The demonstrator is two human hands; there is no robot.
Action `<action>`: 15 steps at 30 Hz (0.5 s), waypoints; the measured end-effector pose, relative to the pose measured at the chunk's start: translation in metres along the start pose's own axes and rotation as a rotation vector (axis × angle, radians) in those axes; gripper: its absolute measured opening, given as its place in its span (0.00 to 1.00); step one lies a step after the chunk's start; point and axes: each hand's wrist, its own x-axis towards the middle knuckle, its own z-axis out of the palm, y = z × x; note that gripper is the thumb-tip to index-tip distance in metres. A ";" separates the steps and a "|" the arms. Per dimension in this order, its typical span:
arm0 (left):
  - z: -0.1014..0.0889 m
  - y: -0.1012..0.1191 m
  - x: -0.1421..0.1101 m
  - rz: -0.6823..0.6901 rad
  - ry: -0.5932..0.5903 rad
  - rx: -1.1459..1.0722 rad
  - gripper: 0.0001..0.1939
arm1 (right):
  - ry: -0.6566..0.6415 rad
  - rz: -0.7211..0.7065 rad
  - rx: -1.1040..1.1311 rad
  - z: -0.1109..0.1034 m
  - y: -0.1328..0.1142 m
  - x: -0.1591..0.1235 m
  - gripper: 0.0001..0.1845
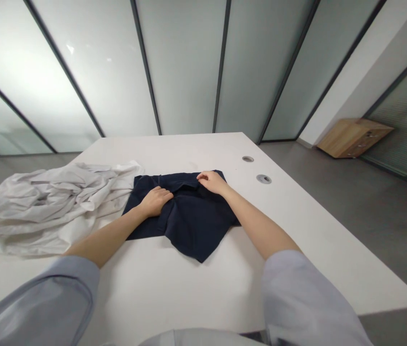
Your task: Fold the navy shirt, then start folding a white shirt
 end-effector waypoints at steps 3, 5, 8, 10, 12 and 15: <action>0.002 0.000 -0.001 -0.018 -0.005 -0.001 0.09 | -0.023 -0.230 -0.215 0.018 -0.009 0.010 0.17; 0.002 -0.001 0.000 -0.034 -0.008 0.002 0.09 | -0.091 -0.380 -0.354 0.030 -0.019 0.010 0.19; 0.001 -0.005 0.000 -0.061 -0.010 -0.008 0.09 | -0.241 -0.441 -0.549 0.043 -0.030 0.008 0.18; 0.000 -0.007 0.000 -0.072 -0.010 -0.020 0.10 | -0.304 -0.425 -0.606 0.046 -0.030 0.005 0.18; -0.001 -0.010 0.000 -0.077 -0.011 -0.032 0.11 | -0.325 -0.414 -0.577 0.045 -0.028 0.000 0.18; -0.004 -0.013 0.002 -0.108 0.039 -0.105 0.09 | -0.292 -0.363 -0.391 0.034 -0.026 -0.013 0.19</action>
